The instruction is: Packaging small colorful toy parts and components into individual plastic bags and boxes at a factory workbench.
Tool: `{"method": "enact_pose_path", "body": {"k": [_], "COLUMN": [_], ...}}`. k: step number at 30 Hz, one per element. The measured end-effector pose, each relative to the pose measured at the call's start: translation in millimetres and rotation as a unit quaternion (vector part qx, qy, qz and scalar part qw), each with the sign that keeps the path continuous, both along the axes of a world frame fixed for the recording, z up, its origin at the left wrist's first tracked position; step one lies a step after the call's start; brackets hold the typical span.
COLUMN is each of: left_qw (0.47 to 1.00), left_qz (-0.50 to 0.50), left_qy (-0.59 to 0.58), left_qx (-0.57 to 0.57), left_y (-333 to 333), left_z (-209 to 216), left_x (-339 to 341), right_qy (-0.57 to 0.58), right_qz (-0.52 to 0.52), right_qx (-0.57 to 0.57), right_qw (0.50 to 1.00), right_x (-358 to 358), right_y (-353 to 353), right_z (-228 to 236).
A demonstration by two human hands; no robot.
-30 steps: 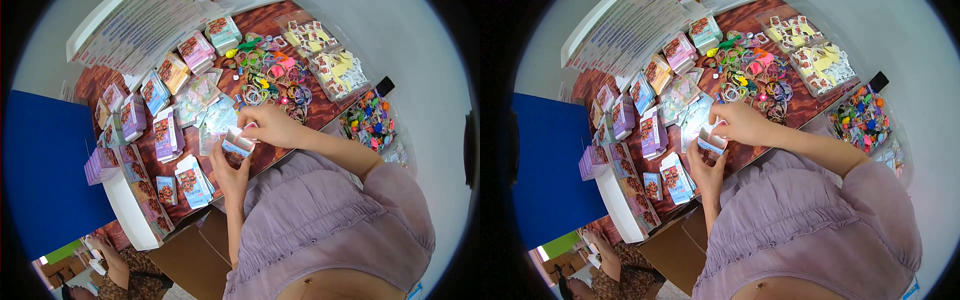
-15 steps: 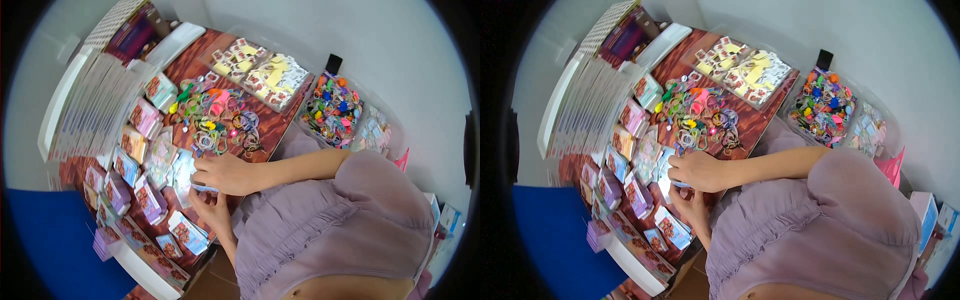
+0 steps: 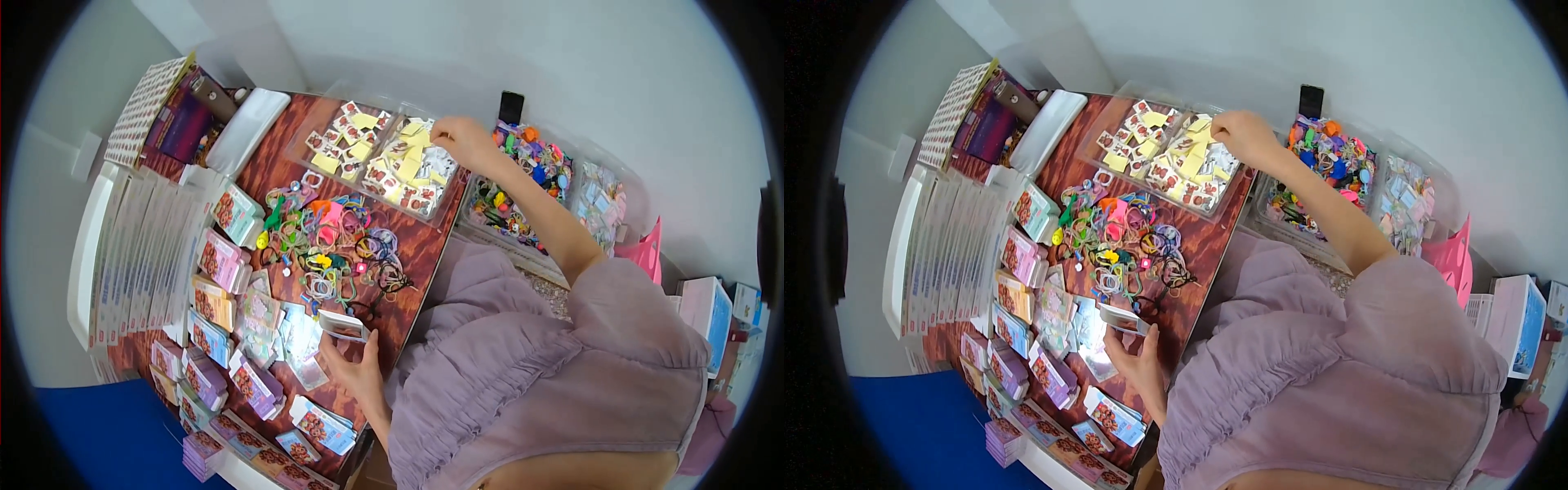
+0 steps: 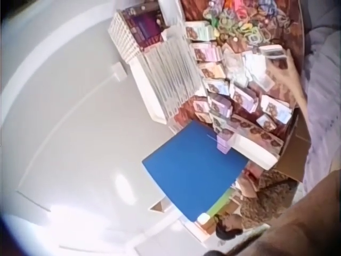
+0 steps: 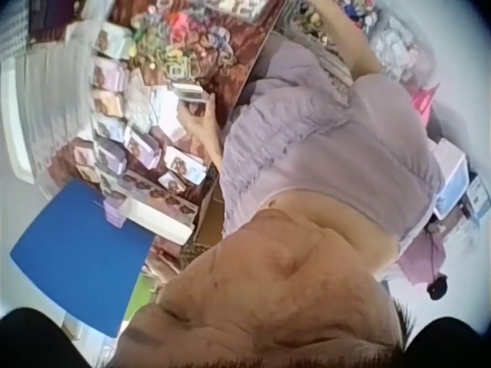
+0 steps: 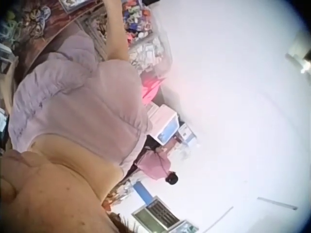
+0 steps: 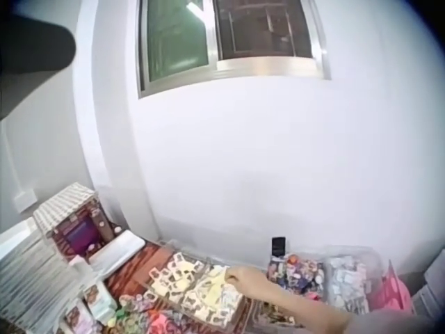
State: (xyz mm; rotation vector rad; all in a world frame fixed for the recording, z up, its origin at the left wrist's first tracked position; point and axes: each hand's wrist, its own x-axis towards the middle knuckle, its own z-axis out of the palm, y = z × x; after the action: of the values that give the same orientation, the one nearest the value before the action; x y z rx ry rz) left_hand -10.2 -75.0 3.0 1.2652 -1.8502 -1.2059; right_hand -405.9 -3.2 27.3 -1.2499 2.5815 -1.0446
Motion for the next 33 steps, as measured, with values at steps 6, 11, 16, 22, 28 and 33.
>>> {"method": "enact_pose_path", "body": {"k": [6, 11, 16, 22, 28, 33], "left_qw": [0.999, 0.997, 0.999, 0.997, 0.999, 0.999], "left_qz": [-0.044, -0.070, -0.051, -0.062, -0.042, -0.027], "left_qy": [-0.003, -0.005, -0.008, -0.015, 0.012, 0.013], "left_qx": [0.014, -0.005, 0.007, -0.040, 0.005, 0.022], "left_y": [0.8, 0.7, -3.1, -2.5, -0.3, 3.4], "left_z": [2.0, -0.4, -7.4, -3.5, -16.4, -6.1], "left_x": [-18.0, -18.2, -10.8, -13.1, 0.6, -0.3], "right_qy": [0.126, 0.117, 0.129, -0.033, -0.216, -0.103], "right_qz": [0.090, 0.126, 0.136, 0.117, 0.067, 0.066], "right_qx": [0.069, 0.028, -0.015, -0.057, -0.035, -0.106], "right_qw": [0.986, 0.985, 0.982, 0.991, 0.974, 0.987], "right_x": [-5.4, -19.5, -28.8, -15.3, -40.7, -59.3], "right_y": [-16.4, -20.3, -19.6, -29.5, -35.0, -30.5], "right_z": [-16.9, -26.0, -10.0, 10.3, -3.9, -6.1]}}
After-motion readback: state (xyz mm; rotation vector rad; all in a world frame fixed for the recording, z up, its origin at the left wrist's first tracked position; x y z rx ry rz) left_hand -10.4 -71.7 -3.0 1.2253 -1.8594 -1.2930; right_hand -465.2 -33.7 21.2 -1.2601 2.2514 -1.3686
